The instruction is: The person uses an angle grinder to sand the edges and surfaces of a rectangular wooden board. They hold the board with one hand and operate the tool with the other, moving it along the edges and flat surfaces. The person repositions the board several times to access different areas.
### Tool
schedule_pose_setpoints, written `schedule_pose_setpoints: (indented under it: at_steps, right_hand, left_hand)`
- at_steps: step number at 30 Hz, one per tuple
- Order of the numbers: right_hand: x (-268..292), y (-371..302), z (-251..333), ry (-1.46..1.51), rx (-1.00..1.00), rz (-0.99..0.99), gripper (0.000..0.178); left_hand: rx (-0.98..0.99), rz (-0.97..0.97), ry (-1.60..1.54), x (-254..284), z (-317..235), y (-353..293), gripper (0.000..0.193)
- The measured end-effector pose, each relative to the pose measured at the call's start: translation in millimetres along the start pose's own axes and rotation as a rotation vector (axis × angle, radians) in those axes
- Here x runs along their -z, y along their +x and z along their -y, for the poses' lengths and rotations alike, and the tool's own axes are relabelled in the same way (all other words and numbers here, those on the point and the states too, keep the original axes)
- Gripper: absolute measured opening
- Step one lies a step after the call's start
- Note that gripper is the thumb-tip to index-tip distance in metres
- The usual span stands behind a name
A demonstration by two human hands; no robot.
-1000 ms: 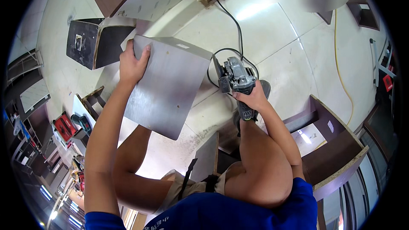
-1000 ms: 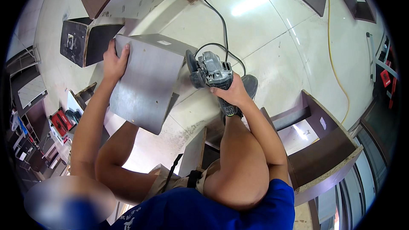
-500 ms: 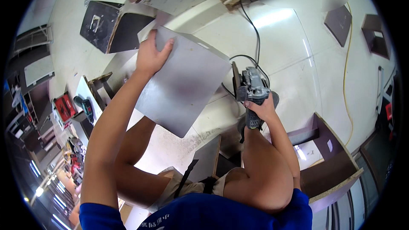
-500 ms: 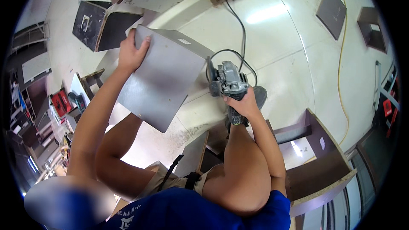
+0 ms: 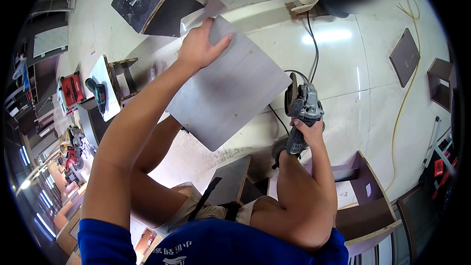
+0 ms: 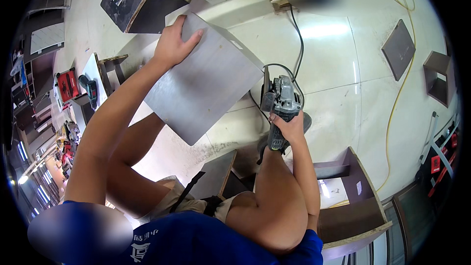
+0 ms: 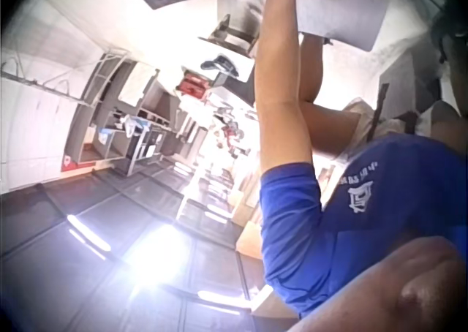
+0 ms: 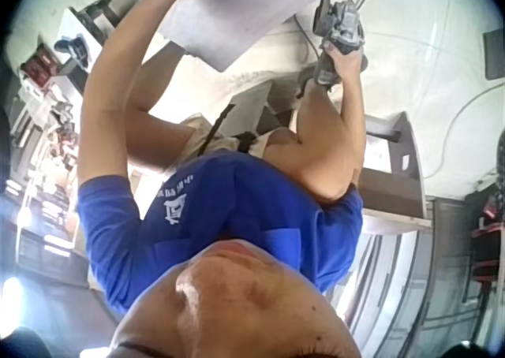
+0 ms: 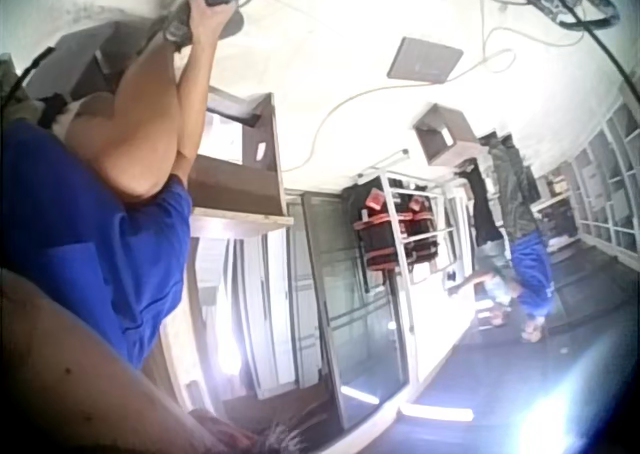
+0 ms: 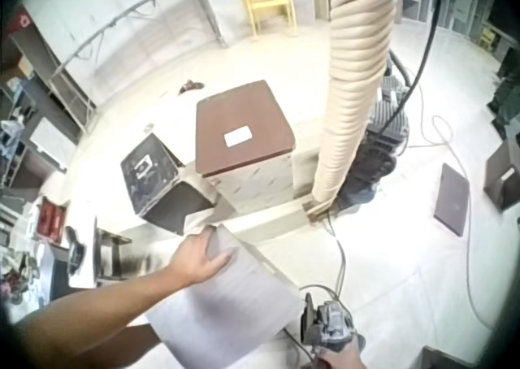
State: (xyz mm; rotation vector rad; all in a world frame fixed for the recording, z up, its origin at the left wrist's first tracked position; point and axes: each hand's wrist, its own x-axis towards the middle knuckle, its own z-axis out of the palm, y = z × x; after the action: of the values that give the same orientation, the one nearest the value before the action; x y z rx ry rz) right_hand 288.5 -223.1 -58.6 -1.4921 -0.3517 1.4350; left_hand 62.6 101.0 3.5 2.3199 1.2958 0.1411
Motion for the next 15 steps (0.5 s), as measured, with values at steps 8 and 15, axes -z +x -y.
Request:
schedule_pose_setpoints:
  at_steps: [8,15]
  right_hand:
    - [9,2,-7,-0.071,0.038,0.016,0.023]
    - [8,-3,-3,-0.040,0.049,0.007,0.025]
  left_hand:
    - [0.037,0.030,0.008,-1,3,-1,0.072]
    - [0.017,0.007,0.028,-2,7,0,0.074]
